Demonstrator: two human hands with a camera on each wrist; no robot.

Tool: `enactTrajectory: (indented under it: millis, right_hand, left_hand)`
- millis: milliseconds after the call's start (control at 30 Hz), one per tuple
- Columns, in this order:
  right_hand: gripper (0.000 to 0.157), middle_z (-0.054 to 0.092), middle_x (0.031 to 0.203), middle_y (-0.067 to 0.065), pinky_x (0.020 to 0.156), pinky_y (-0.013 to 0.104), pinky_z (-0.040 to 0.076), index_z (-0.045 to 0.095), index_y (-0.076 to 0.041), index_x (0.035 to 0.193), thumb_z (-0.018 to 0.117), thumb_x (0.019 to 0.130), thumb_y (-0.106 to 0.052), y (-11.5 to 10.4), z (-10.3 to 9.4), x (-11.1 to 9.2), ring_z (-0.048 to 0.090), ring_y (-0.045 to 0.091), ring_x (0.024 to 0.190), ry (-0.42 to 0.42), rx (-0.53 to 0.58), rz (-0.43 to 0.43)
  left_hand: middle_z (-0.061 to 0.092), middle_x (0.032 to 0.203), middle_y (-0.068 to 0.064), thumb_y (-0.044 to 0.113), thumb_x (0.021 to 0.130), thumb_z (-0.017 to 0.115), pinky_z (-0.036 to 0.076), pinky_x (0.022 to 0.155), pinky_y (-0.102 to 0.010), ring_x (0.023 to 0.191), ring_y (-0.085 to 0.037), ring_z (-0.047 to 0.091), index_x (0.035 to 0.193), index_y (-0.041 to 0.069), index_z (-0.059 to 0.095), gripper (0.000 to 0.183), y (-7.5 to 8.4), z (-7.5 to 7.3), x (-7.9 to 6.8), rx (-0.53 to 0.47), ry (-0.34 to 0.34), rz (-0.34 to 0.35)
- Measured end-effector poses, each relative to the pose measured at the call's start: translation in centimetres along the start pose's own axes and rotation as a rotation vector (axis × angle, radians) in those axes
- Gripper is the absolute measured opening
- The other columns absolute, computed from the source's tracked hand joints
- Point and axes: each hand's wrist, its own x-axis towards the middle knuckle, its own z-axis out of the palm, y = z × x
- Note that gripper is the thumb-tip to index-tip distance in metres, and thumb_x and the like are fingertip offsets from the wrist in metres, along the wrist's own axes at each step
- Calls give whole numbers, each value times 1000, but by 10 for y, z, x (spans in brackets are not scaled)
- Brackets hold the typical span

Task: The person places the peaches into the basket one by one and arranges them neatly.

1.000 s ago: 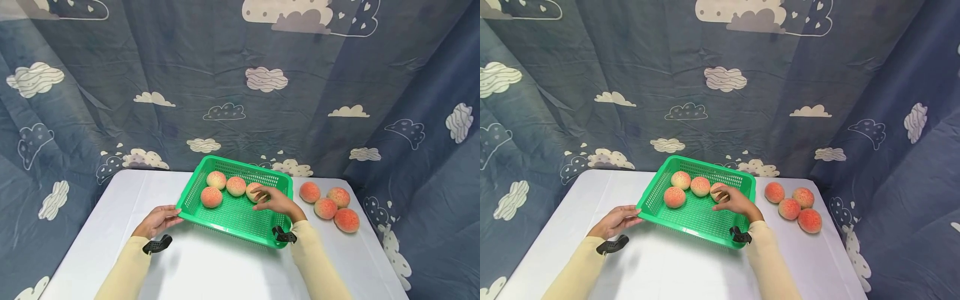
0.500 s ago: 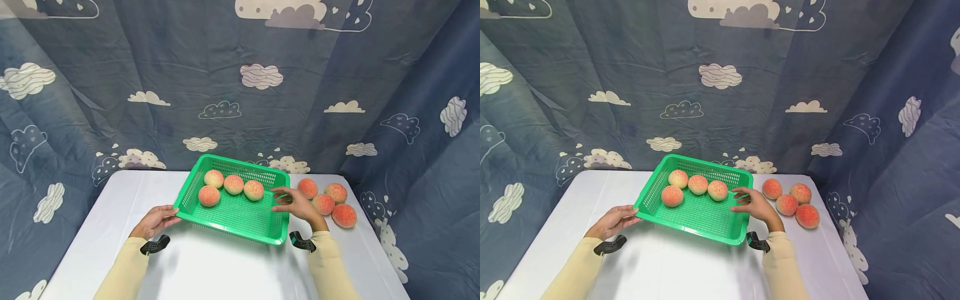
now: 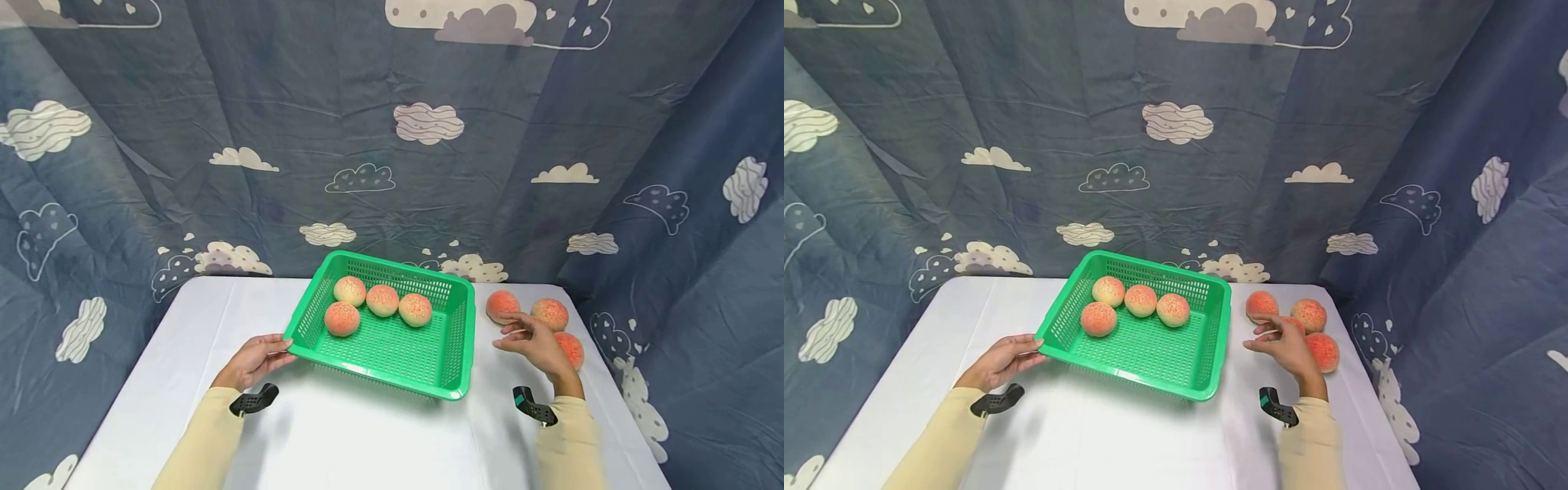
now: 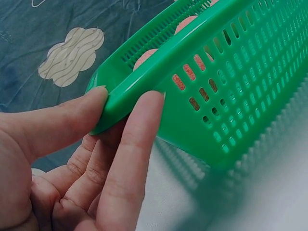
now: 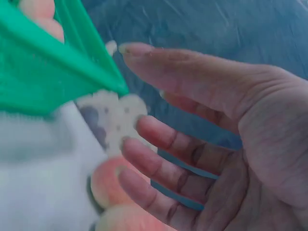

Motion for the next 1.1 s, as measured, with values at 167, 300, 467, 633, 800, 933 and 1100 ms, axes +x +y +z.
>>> enactTrajectory:
  millis: [167,300,467,633,800,933,1100]
  right_hand:
    - [63,55,117,24,67,18,54,48,3,135,78,83,-15,20,-15,-6,56,22,95,110,-40,79]
    - [59,56,116,23,62,16,53,51,2,133,77,83,-13,33,-25,-12,55,10,85,235,-56,132]
    - [60,56,115,20,63,14,50,54,1,129,81,80,-20,50,-36,-16,52,5,81,378,-31,212]
    - [61,54,119,14,63,28,51,55,-3,127,83,77,-25,70,-43,-10,50,19,94,466,-39,309]
    - [69,42,137,24,95,56,47,48,-1,135,81,79,-21,83,-47,-7,41,39,120,430,-44,342]
    - [69,33,143,29,102,61,37,43,3,138,77,79,-13,90,-47,-4,33,46,125,418,-58,341]
    - [65,35,142,30,101,60,39,45,4,136,73,79,-7,104,-45,1,37,45,122,445,-93,355]
  left_hand:
    - [66,89,-4,2,98,54,60,83,-26,81,-13,67,125,-13,44,32,0,-1,0,-3,-10,2]
    - [65,88,-5,1,98,52,60,83,-26,81,-13,67,120,-12,47,26,1,-2,1,-14,-20,7]
    - [65,88,-5,0,99,51,60,83,-26,81,-13,67,121,-13,45,27,2,-1,1,-14,-23,6]
    - [66,88,-5,1,98,52,60,83,-26,81,-13,67,122,-14,45,29,2,-1,1,-16,-18,0]
    - [65,89,-5,0,99,52,60,83,-25,81,-13,67,119,-11,48,24,1,-2,1,-27,-23,-1]
    - [65,89,-6,0,98,51,60,83,-26,81,-14,68,116,-9,50,20,0,-3,1,-33,-19,0]
    - [65,89,-6,0,98,52,60,84,-27,81,-14,68,118,-10,48,22,-1,-4,3,-29,-18,1]
